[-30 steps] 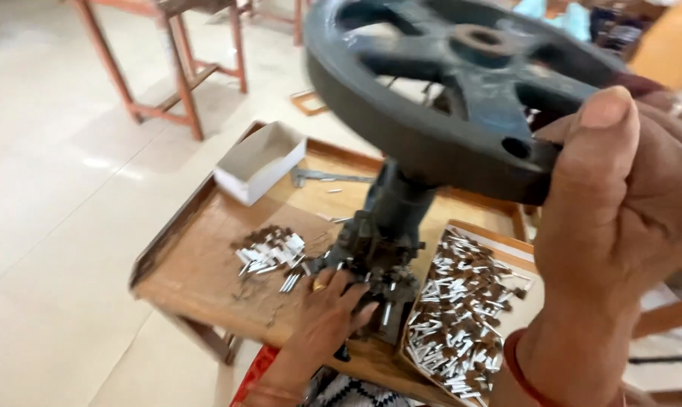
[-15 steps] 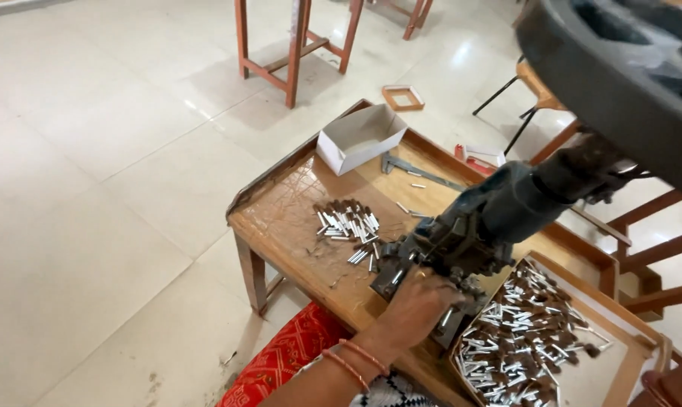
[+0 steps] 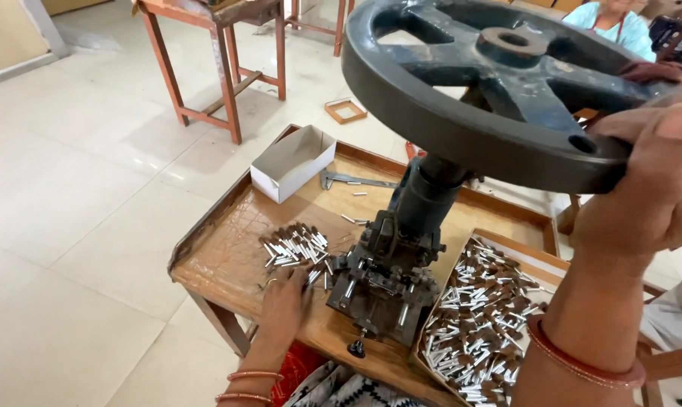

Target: Operating a manual press machine to process small metal components.

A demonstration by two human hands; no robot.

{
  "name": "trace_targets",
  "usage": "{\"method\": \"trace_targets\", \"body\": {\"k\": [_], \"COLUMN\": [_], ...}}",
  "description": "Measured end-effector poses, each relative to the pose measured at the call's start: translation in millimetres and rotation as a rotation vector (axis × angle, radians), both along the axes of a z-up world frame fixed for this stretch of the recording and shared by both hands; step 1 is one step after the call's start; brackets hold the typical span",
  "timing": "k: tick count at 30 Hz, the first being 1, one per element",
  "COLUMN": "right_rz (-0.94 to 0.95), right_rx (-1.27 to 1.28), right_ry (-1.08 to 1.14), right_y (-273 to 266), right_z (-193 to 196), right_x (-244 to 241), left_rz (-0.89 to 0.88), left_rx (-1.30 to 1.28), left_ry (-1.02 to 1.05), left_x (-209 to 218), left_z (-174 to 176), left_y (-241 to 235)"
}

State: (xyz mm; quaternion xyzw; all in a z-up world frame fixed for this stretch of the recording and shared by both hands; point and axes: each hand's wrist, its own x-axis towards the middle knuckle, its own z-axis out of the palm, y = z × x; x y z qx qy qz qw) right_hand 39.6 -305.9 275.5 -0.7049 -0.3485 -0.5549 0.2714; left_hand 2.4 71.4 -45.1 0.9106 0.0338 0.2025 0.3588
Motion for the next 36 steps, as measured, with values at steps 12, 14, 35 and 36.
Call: {"method": "trace_targets", "body": {"k": [12, 14, 35, 36], "right_rz": [0.322, 0.358, 0.274, 0.274], "right_rx": [0.217, 0.249, 0.239, 0.233], "right_ry": [-0.046, -0.032, -0.017, -0.020], "right_y": [56, 60, 63, 60], "right_z": [11, 11, 15, 14], "right_x": [0, 0, -7, -5], "left_rz": [-0.038, -0.087, -0.365, -0.365], "left_rx": [-0.197, -0.307, 0.278, 0.274], "left_ry": [0.250, 0.361, -0.207, -0.212], "left_x": [-13, -19, -10, -10], "left_z": [32, 52, 66, 63], "left_y": [-24, -51, -80, -79]}}
